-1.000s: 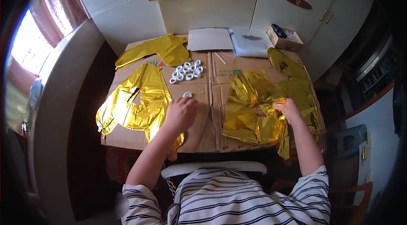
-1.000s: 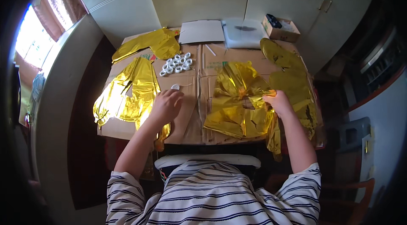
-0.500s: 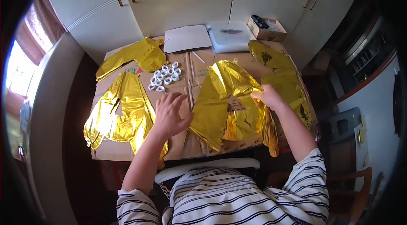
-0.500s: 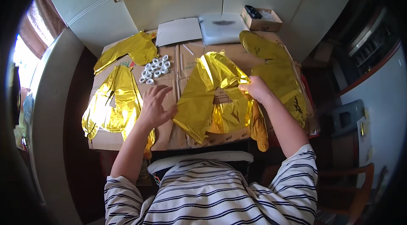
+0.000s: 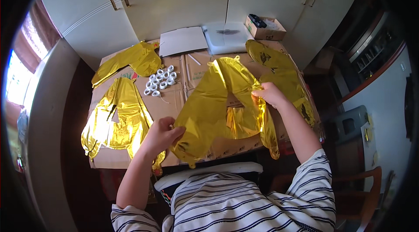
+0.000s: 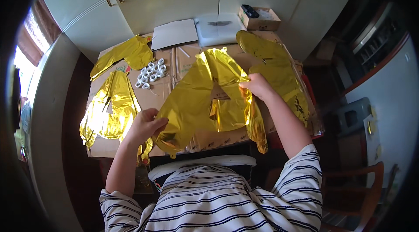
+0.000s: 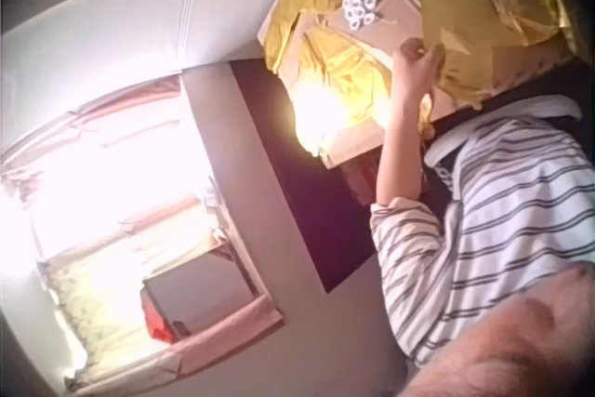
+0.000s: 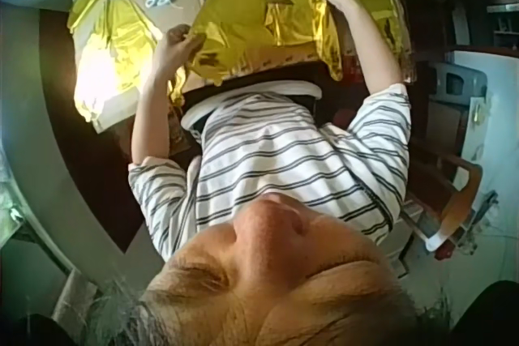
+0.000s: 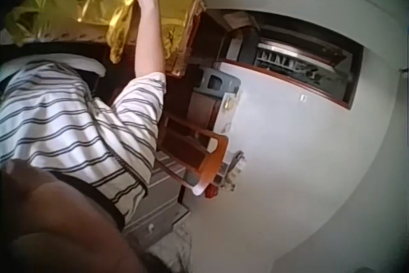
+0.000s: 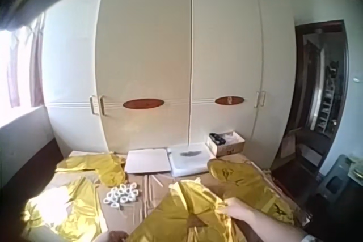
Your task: Folding and placing gold foil balloons into plastic packaging with cardboard inserts.
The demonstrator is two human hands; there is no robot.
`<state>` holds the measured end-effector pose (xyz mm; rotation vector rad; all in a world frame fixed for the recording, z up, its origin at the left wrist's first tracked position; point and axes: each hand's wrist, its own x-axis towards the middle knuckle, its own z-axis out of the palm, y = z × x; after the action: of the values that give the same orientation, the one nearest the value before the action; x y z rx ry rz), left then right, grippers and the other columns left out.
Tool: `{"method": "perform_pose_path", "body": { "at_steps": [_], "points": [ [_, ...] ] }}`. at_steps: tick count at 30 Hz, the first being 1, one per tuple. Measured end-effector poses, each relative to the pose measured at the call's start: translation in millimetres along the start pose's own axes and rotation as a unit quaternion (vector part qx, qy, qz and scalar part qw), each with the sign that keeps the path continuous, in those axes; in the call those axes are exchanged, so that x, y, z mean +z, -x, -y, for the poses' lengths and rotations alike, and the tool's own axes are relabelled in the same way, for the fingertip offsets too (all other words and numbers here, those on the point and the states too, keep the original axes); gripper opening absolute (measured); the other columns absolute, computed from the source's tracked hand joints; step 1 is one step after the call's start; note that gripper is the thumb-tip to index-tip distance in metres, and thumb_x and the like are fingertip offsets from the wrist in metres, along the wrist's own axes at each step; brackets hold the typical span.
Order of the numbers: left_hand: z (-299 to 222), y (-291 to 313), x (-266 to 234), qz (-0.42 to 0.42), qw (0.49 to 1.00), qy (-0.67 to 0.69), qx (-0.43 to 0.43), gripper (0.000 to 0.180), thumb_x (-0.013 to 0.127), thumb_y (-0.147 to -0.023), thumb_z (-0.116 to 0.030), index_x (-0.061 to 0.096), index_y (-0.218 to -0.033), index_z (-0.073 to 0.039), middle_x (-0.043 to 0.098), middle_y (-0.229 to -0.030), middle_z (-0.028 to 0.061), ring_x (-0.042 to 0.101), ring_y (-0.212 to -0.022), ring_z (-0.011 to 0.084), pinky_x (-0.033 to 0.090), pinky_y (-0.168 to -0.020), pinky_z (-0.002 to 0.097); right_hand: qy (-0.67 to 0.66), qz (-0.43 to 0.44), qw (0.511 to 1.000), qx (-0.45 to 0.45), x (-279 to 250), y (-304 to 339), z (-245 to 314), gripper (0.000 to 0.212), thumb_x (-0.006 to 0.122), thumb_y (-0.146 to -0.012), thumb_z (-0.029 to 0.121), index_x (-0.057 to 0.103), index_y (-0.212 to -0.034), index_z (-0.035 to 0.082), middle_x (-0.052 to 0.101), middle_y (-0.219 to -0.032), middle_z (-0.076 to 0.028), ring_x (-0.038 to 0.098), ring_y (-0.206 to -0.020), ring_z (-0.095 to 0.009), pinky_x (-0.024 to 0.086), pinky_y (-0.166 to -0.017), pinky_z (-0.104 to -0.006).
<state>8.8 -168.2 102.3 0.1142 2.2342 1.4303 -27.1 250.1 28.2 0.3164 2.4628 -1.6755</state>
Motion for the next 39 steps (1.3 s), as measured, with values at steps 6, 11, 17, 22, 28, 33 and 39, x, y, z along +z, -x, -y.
{"method": "perform_pose_path", "body": {
  "at_steps": [6,11,17,22,28,33,39],
  "points": [
    [38.8,9.4,-8.9,-0.077,0.971,-0.223,-0.032,0.033,0.074,-0.083,-0.026,0.068,-0.098,0.003,0.073,-0.079,0.0169,0.071,-0.071,0.0247,0.055,-0.066,0.0351,0.268,-0.062,0.959,-0.064,16.1,1.5,14.9,0.031,0.08,-0.076,0.025,0.067,-0.088,0.001,0.07,-0.082,-0.015,0.067,-0.077,-0.03,0.053,-0.073,-0.0387],
    [47.5,14.3,-4.3,-0.086,0.95,-0.299,0.032,0.041,0.075,-0.083,-0.028,0.065,-0.114,-0.003,0.073,-0.084,0.0211,0.072,-0.078,0.0349,0.056,-0.074,0.0423,0.387,-0.086,0.906,-0.146,12.0,6.0,19.5,0.044,0.08,-0.078,0.027,0.063,-0.11,0.003,0.069,-0.108,-0.014,0.067,-0.098,-0.031,0.053,-0.086,-0.0415],
    [56.2,14.8,1.9,-0.126,0.934,-0.33,0.061,0.035,0.07,-0.087,-0.025,0.063,-0.115,-0.004,0.071,-0.082,0.022,0.07,-0.08,0.0401,0.055,-0.076,0.0472,0.464,0.059,0.854,-0.228,5.9,54.7,65.3,0.052,0.078,-0.079,0.027,0.062,-0.126,0.012,0.059,-0.127,-0.012,0.055,-0.121,-0.03,0.045,-0.102,-0.0414],
    [60.0,11.5,-3.0,-0.129,0.949,-0.278,0.072,0.029,0.07,-0.088,-0.019,0.06,-0.109,-0.003,0.07,-0.081,0.0237,0.069,-0.081,0.0426,0.054,-0.075,0.0491,0.521,0.137,0.803,-0.255,-13.3,90.3,56.2,0.019,0.07,-0.073,0.013,0.079,-0.089,0.011,0.056,-0.133,-0.016,0.037,-0.14,-0.039,0.028,-0.118,-0.0488],
    [51.8,20.0,1.3,-0.135,0.935,-0.324,0.056,0.041,0.075,-0.084,-0.025,0.055,-0.113,-0.003,0.07,-0.08,0.0216,0.069,-0.077,0.042,0.054,-0.069,0.0483,0.532,0.06,0.808,-0.246,-15.7,82.2,32.4,0.032,0.071,-0.08,0.02,0.073,-0.108,0.006,0.055,-0.135,-0.018,0.041,-0.137,-0.036,0.029,-0.118,-0.0478],
    [11.8,15.7,21.4,-0.226,0.815,-0.509,0.162,0.057,0.082,-0.073,-0.037,0.059,-0.113,-0.004,0.066,-0.099,0.0145,0.065,-0.093,0.0325,0.047,-0.086,0.0458,0.521,0.028,0.8,-0.297,18.5,73.7,6.8,0.049,0.067,-0.09,0.032,0.06,-0.129,0.003,0.051,-0.139,-0.016,0.041,-0.137,-0.032,0.029,-0.117,-0.0459],
    [13.0,-39.9,47.2,-0.031,0.845,-0.468,0.258,0.053,0.079,-0.077,-0.039,0.065,-0.115,-0.004,0.062,-0.122,0.0136,0.055,-0.12,0.032,0.042,-0.101,0.0445,0.501,0.016,0.821,-0.274,20.5,57.5,14.6,0.054,0.068,-0.089,0.033,0.057,-0.134,0.006,0.051,-0.141,-0.015,0.042,-0.135,-0.033,0.029,-0.117,-0.0458]
  ]
}}
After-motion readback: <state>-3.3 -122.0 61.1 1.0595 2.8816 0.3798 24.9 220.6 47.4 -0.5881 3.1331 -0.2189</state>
